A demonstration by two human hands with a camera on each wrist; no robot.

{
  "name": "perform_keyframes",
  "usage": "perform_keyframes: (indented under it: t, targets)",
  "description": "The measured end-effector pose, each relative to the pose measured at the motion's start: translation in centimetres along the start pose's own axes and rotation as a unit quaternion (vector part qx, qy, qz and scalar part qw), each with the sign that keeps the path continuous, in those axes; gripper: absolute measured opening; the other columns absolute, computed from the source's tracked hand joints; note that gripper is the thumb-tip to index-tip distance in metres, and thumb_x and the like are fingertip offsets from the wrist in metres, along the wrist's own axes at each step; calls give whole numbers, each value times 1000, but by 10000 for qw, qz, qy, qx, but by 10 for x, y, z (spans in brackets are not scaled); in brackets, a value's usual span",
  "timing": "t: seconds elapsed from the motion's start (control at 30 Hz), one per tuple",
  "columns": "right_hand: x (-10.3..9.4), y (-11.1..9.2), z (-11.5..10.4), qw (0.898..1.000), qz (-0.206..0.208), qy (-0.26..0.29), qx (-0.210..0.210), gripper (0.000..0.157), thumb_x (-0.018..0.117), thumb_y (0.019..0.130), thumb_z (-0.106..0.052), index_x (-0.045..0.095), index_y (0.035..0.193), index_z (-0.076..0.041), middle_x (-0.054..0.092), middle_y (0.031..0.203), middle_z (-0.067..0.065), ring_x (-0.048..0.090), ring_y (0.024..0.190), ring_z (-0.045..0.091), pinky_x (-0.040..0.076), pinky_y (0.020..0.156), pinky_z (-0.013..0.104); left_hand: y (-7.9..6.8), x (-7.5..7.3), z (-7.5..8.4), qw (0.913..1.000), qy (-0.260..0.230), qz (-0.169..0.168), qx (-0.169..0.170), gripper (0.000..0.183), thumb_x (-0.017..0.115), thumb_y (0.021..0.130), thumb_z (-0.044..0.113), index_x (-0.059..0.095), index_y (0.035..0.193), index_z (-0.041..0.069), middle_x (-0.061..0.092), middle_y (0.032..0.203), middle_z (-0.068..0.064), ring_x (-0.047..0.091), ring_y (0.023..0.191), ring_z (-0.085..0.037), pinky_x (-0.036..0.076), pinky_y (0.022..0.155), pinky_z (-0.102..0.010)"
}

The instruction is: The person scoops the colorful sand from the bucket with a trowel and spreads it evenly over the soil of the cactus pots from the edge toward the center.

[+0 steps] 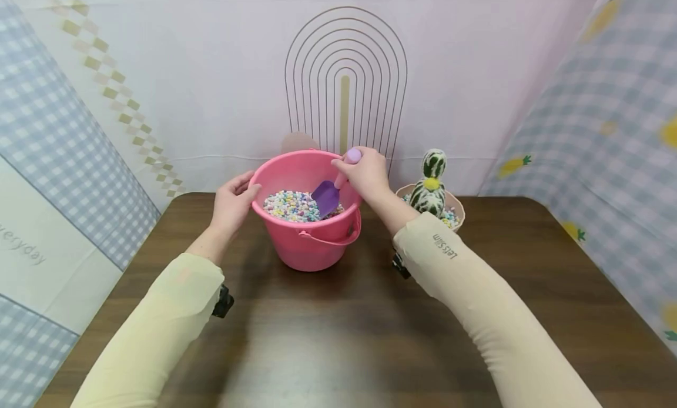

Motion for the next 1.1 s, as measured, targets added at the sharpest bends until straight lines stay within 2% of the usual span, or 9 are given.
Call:
perform_keyframes:
  t: [0.1,0.2,0.33,0.43,0.5,0.6,0.77,0.93,1.1]
  targets:
    - [8,-4,-7,9988,-27,-203,-433,22,68,83,-27,67,89,-6,71,83,11,64,90,22,53,77,33,1,4,-2,10000,-70,2,-32,48,52,94,16,42,139,2,48,139,-18,48,126,-22,44,102,-31]
    - [17,-9,-14,9954,-344,-312,-836,18,66,84,-24,67,85,-7,71,77,10,65,90,20,52,83,33,1,5,-3,9999,-119,48,-58,48,52,94,16,42,139,2,48,139,-17,48,127,-21,43,103,-31]
    - [23,-12,-15,9924,-778,-189,-935,18,64,84,-24,67,86,-6,70,76,9,65,84,17,54,80,30,1,5,-3,9998,-142,78,-70,48,52,94,16,42,139,2,48,139,-16,47,127,-21,43,103,-30]
    - [18,-10,-9,9946,-792,153,-648,20,63,83,-22,67,90,-4,68,80,12,66,74,18,57,69,29,0,4,-3,9998,-173,85,-61,48,52,94,15,42,139,2,48,139,-16,47,128,-21,43,103,-30]
    - [14,-7,-2,9959,-733,439,-292,22,63,81,-22,65,94,-4,66,83,11,66,68,17,57,62,27,0,3,-3,9998,-181,93,-63,47,52,94,15,42,139,2,48,139,-16,47,128,-21,43,103,-31]
    - [14,-5,7,9914,-751,1045,247,23,63,81,-21,64,94,-2,66,78,9,66,62,15,57,60,28,0,2,-3,9997,-227,108,-82,47,52,94,14,42,139,2,48,140,-17,47,128,-21,43,103,-32]
    - [22,-3,10,9701,-645,2139,944,18,64,84,-19,61,91,-4,69,67,9,67,53,17,58,65,39,-1,0,-3,9996,-215,122,-127,48,52,95,15,41,140,3,47,141,-16,46,129,-21,42,104,-33]
    - [27,0,9,9488,-421,2797,1409,24,63,85,-16,59,103,-2,65,81,11,66,52,14,58,67,38,-2,2,-3,9996,-229,144,-97,47,52,95,15,42,139,3,48,140,-16,47,128,-22,42,104,-33]
    - [30,1,11,9365,-368,3060,1675,31,62,85,-16,57,112,-1,63,90,13,66,56,13,57,70,38,-1,2,-4,9996,-228,145,-95,47,51,95,16,42,139,4,47,141,-15,46,129,-21,41,105,-33]
Point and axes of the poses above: each hand's wrist, its own y-axis towards the middle knuckle, its own x-axis out of the palm, z = x × y, the point moved 7 cm from there along y, towards the middle knuckle
